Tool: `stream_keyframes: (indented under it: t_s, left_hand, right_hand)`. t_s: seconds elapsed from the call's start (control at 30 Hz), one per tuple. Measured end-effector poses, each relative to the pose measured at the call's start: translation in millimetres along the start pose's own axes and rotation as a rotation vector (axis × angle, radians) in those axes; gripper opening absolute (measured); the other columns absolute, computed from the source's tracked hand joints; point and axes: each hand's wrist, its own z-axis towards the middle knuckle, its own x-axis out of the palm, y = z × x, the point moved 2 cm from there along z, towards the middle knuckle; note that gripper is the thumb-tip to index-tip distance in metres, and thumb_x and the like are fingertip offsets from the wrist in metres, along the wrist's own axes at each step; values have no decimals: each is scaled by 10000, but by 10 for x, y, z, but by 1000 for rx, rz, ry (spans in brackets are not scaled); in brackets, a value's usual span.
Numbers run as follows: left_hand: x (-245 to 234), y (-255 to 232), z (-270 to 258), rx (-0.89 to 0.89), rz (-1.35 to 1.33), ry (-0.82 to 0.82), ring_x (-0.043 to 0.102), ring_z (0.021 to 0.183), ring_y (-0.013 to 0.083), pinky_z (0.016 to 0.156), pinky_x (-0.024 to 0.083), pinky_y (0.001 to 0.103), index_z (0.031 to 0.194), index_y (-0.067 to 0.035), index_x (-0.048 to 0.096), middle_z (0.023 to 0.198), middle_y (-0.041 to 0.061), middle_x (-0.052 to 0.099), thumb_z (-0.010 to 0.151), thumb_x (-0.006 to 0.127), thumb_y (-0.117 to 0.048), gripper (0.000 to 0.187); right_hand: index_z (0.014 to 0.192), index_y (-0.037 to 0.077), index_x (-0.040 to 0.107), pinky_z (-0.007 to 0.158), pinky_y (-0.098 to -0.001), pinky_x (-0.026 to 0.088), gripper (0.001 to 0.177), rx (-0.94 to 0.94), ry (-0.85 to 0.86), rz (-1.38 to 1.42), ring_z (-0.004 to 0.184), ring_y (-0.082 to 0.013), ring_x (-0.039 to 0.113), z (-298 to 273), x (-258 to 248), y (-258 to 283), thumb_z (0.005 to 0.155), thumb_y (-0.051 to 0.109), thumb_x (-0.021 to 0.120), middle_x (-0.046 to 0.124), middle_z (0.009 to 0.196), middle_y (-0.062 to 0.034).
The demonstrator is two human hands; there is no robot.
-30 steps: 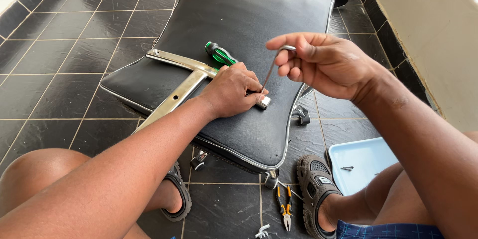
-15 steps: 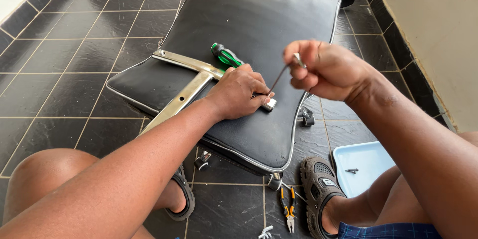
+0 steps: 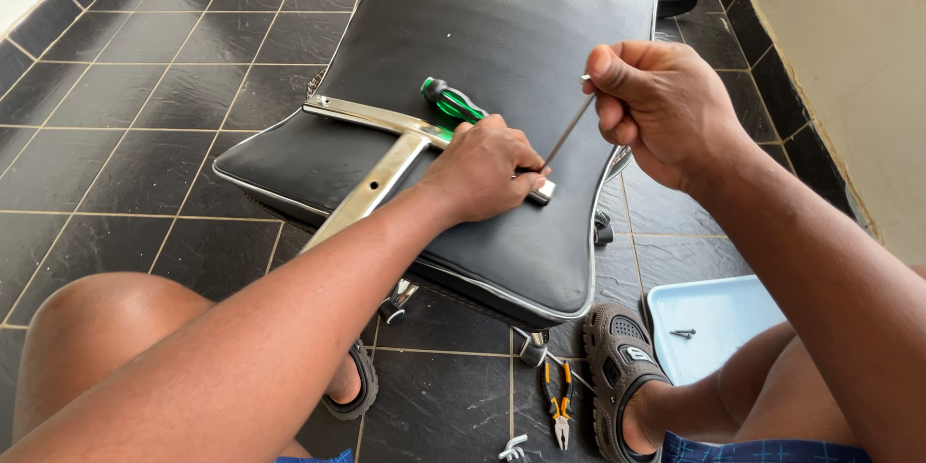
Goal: The person places a black motorcycle seat on a white plastic chair, aligns a metal bracket, and fastens it using screws and an Allen key. They tighten multiple screws to secure the bracket to the seat.
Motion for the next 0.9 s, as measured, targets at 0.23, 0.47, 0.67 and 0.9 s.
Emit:
stream_keyframes:
  t_s: [0.23,0.47,0.67,0.9]
  left_hand:
    - [96,-134,100,-128,-35,2,605,1066,227,1014,416,430,970,-200,834,961,-4,764,875,713,-355,218]
    - [122,-269,136,-185,7,16,600,1077,211,1030,412,422,986,-211,833,941,-12,762,904,696,-341,206]
    - [104,-263,148,-215,-12,29,611,1072,174,1063,401,406,964,-204,820,912,-26,766,904,704,-360,204]
    - [76,-263,103,-230,-28,33,606,1056,178,1054,404,396,896,-185,805,888,-24,753,905,712,-370,207]
  right_hand:
    - [965,23,688,499,-194,441,357,53,-32,-75,529,-55,521,-16,-104,111,985,380,699,616,691,-11]
    - [913,-52,752,474,-226,383,381,-76,-269,-548,528,-54,486,44,-97,113,1019,311,706,609,654,-46]
    - [924,15,703,489,-186,333,183,150,-177,144,529,-24,411,147,-182,58,1003,180,720,554,685,38]
    - [908,88,709,587,-228,432,313,25,1,-134,632,-56,495,89,-165,98,949,397,724,571,701,50]
